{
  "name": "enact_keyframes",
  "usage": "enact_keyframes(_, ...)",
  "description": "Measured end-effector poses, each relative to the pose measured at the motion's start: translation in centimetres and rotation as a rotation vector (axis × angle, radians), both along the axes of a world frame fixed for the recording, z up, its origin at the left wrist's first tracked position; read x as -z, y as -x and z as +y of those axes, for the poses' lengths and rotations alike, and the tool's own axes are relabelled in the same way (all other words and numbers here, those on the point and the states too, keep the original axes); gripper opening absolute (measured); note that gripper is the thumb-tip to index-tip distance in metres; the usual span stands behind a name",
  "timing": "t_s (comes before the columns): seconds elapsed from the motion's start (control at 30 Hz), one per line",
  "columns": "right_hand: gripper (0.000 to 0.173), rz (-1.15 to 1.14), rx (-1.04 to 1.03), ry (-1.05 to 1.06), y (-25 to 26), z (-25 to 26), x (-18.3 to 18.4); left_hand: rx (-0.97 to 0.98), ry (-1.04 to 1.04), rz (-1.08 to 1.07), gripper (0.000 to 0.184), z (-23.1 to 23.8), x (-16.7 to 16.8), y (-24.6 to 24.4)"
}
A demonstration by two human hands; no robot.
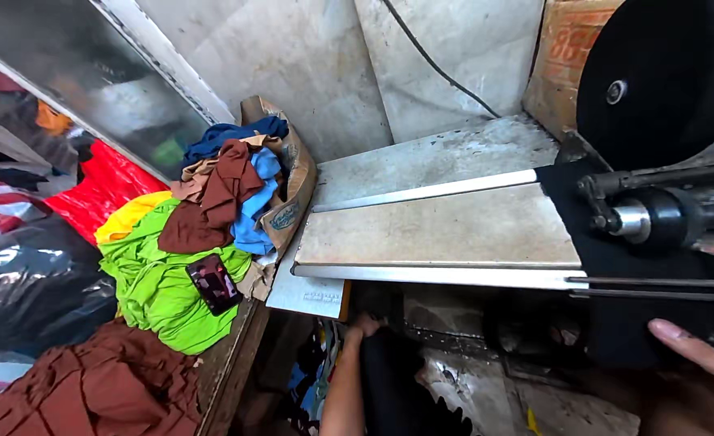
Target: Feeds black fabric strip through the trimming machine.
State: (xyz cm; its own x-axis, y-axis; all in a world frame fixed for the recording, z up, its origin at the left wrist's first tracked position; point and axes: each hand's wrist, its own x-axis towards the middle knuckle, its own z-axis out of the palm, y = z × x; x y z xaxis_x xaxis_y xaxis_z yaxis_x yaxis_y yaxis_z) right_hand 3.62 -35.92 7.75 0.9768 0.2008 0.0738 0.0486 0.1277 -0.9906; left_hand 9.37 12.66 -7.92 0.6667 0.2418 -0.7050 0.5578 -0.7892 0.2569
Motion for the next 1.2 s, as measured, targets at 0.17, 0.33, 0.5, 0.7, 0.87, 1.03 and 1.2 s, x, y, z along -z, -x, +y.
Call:
enact_keyframes(0.17,0.02,0.004,-0.014,-0.016,0.04,-0.03,-0.01,0.009,-0.001,-0.001,0.059,0.06,0.33,-0.01)
enact_keyframes(0.33,0.02,0.005,0.011,0.007,0.14,0.15,-0.14,0.005,-0.008,0.001,0.06,0.26,0.25,0.02)
enact_keyframes(0.5,0.02,-0.021,0.005,0.014,0.01,-0.04,0.28,0.015,-0.02,-0.003,0.06,0.1,0.13,0.08)
enact_keyframes(0.7,0.019,-0.008,0.015,0.021,0.1,0.14,-0.11,0.002,0.003,-0.02,0.059,0.11,0.25,-0.02)
enact_keyframes(0.87,0.019,-0.016,-0.004,0.003,-0.11,-0.1,0.29,-0.009,-0.007,-0.012,0.059,-0.13,0.37,-0.21)
enact_keyframes(1.03,0.019,-0.023,-0.004,-0.007,-0.09,-0.34,0.26,0.002,0.005,-0.021,0.059,-0.23,0.48,-0.29)
enact_keyframes(1.2,0.019,-0.087,0.026,0.017,-0.27,0.05,0.69,-0.015,0.001,-0.029,0.057,0.04,0.47,-0.2)
